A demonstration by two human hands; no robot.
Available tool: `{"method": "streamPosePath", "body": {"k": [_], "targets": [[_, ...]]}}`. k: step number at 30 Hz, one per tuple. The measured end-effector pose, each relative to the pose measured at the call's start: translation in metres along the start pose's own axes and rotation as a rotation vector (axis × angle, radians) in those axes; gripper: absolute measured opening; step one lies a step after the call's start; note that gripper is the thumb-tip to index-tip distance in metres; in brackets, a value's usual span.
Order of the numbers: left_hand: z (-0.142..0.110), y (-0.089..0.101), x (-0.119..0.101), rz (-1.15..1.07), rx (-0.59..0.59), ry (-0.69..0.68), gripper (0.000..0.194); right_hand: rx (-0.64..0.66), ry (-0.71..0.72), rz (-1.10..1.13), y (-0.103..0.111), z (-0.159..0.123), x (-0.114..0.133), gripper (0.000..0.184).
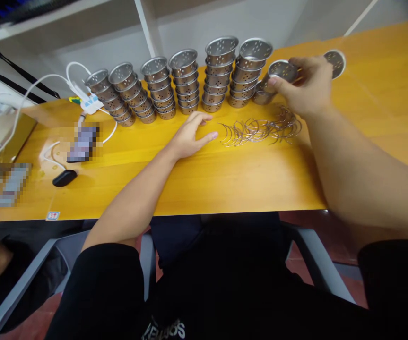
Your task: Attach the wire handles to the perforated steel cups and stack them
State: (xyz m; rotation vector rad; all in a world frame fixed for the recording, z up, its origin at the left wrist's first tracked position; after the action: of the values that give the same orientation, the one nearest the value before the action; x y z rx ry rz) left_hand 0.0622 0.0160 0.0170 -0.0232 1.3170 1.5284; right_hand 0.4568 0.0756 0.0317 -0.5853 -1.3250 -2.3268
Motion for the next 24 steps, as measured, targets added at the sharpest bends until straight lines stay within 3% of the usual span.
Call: {"method": "streamPosePath", "body": {"k": [5, 8, 18, 21, 24], "targets": [[-0.001, 0.000, -0.002, -0.020, 0.006, 0.003, 0.072, -0.007, -0.112, -0.081, 0.003, -0.006, 0.035, 0.069], [-0.001, 0.000, -0.003, -0.039, 0.005, -0.010, 0.073, 0.004, -0.153, -0.103, 0.002, -0.009, 0.042, 0.071], [0.000, 0.000, -0.002, -0.032, 0.003, -0.024, 0.070, 0.034, -0.197, -0.166, -0.003, -0.006, 0.036, 0.073], [-0.001, 0.001, -0.002, -0.017, 0.011, -0.013, 0.071, 0.039, -0.167, -0.100, -0.010, -0.006, 0.031, 0.073], [-0.001, 0.002, 0.001, 0.000, 0.010, 0.008, 0.068, -0.063, -0.094, 0.063, -0.003, -0.001, 0.020, 0.065]]}}
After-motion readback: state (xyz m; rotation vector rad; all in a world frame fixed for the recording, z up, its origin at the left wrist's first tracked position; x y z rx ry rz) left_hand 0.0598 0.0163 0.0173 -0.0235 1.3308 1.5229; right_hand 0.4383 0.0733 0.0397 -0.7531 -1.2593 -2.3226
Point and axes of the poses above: each hand's wrist, its own z-axis towards the middle knuckle, its own y-axis out of the back of the hand, x = y × z, the point moved 7 cm from there along z, towards the middle knuckle, and after that the axes turned 1 degree about -x, right-handed, at the moved point
